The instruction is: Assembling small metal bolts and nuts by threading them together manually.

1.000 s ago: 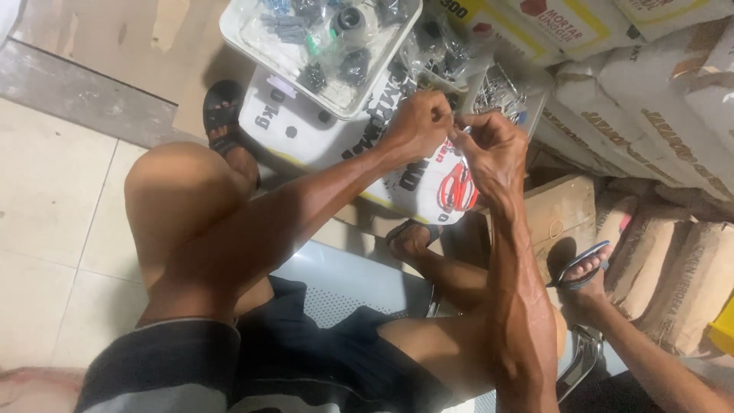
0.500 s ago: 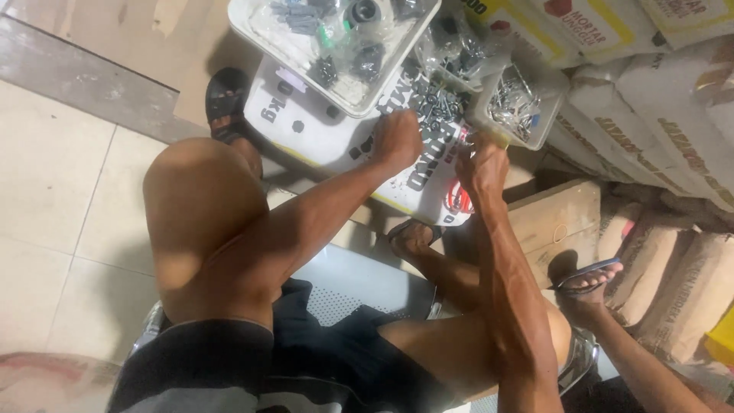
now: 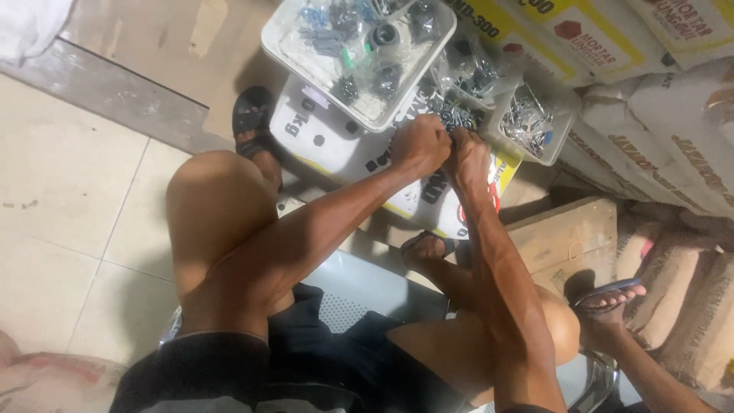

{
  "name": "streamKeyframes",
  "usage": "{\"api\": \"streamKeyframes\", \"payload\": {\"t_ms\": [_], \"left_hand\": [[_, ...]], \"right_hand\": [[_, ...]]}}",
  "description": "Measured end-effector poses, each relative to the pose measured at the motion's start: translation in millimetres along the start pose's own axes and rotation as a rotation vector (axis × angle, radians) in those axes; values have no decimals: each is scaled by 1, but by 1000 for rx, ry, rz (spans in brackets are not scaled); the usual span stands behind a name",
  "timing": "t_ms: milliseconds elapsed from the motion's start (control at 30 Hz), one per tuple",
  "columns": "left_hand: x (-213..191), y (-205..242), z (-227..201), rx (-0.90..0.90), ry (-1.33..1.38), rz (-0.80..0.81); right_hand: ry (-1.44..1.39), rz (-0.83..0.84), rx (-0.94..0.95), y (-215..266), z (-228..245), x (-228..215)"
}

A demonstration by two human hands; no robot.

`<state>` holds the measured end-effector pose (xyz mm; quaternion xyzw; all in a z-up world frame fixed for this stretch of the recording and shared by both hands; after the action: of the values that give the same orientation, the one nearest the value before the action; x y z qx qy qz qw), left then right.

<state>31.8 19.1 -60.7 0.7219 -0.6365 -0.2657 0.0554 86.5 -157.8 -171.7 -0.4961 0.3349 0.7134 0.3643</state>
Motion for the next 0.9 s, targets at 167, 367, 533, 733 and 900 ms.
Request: {"api": "streamKeyframes", "payload": {"t_ms": [167,367,533,733,900], "left_hand": [[15,-13,-15,95,45,20],[-8,23,-73,457,-233,126],[-17,46,-88,617,-246,211],[-12,39,-72,625,-72,144],[-2,20,-73,697,-211,122]], "right_hand": [[-228,-101,50,4,19,-56],[-1318,-266,243,28,30,-148],[-1686,-267,231,52,59,-183],[-1288,-341,151,60,77,-207],[-859,-233,6,53,92,-233]]}}
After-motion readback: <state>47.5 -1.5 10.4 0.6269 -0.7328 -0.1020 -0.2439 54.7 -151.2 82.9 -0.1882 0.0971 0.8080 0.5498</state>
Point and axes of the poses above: each hand's wrist, its own y-axis away from the middle knuckle, its own x-axis out of the palm, z = x × y, the point moved 5 cm from there along -y, towards the middle knuckle, and after that the axes turned 8 degrees about -x, right-handed, at the moved point
